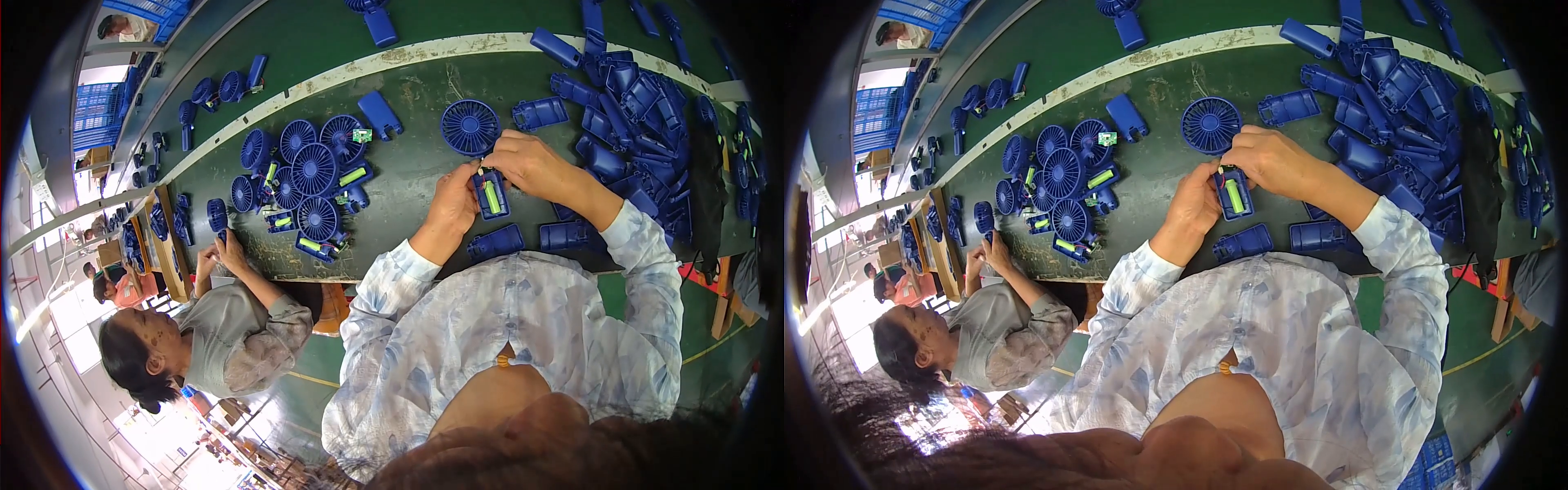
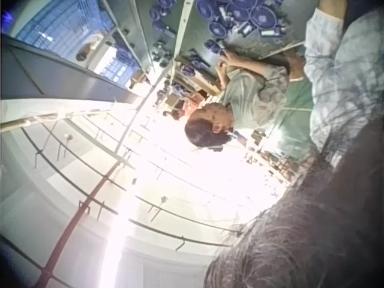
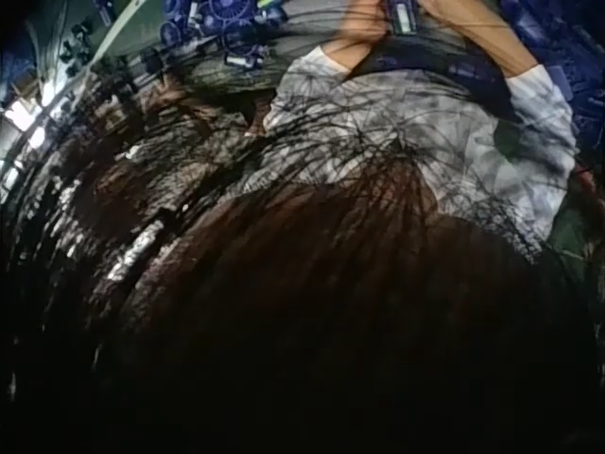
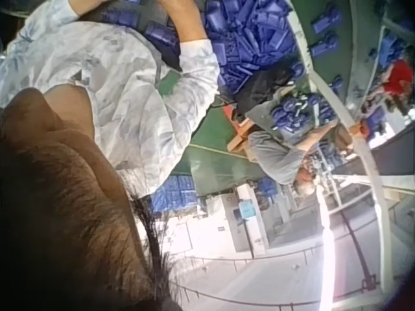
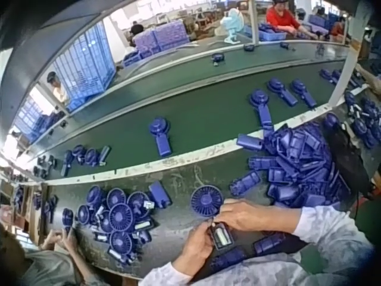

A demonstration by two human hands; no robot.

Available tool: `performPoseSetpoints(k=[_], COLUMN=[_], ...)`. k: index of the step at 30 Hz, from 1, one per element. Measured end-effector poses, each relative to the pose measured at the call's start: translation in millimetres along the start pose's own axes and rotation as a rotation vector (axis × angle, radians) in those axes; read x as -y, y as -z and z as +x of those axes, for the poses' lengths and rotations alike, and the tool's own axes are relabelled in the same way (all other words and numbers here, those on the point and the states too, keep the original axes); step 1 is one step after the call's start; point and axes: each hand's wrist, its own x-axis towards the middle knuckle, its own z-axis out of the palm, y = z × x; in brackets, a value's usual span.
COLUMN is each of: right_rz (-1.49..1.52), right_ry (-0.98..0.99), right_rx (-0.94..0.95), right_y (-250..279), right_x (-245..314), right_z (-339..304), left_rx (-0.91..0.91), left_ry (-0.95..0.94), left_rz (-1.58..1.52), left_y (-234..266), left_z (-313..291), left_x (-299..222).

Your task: The person assembles a handheld fan by joining a fan head to a handle, fitting the circuit board and wires inside, and snapping on a back cover. They then place the assembled fan on the conveyor belt and repeat the process with new components.

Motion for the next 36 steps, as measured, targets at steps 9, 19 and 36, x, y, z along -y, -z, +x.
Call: performPoseSetpoints(k=[9,19,36], right_rz=[-0.043,-0.039,-0.288], right_ry=[0.006,0.008,0.131], right_rx=[0.026,0.111,0.238], right_y=[2,3,-7], right_x=[1,-1,17], right_z=[-1,1,-4], left_rx=[-0.01,-0.027,-0.061], left_ry=[-0.064,-0.035,-0.158], left_rz=[-0.005,0.046,0.097], left_y=[-9,-4,8], left_z=[-5,-4,1], left_x=[-1,3,21])
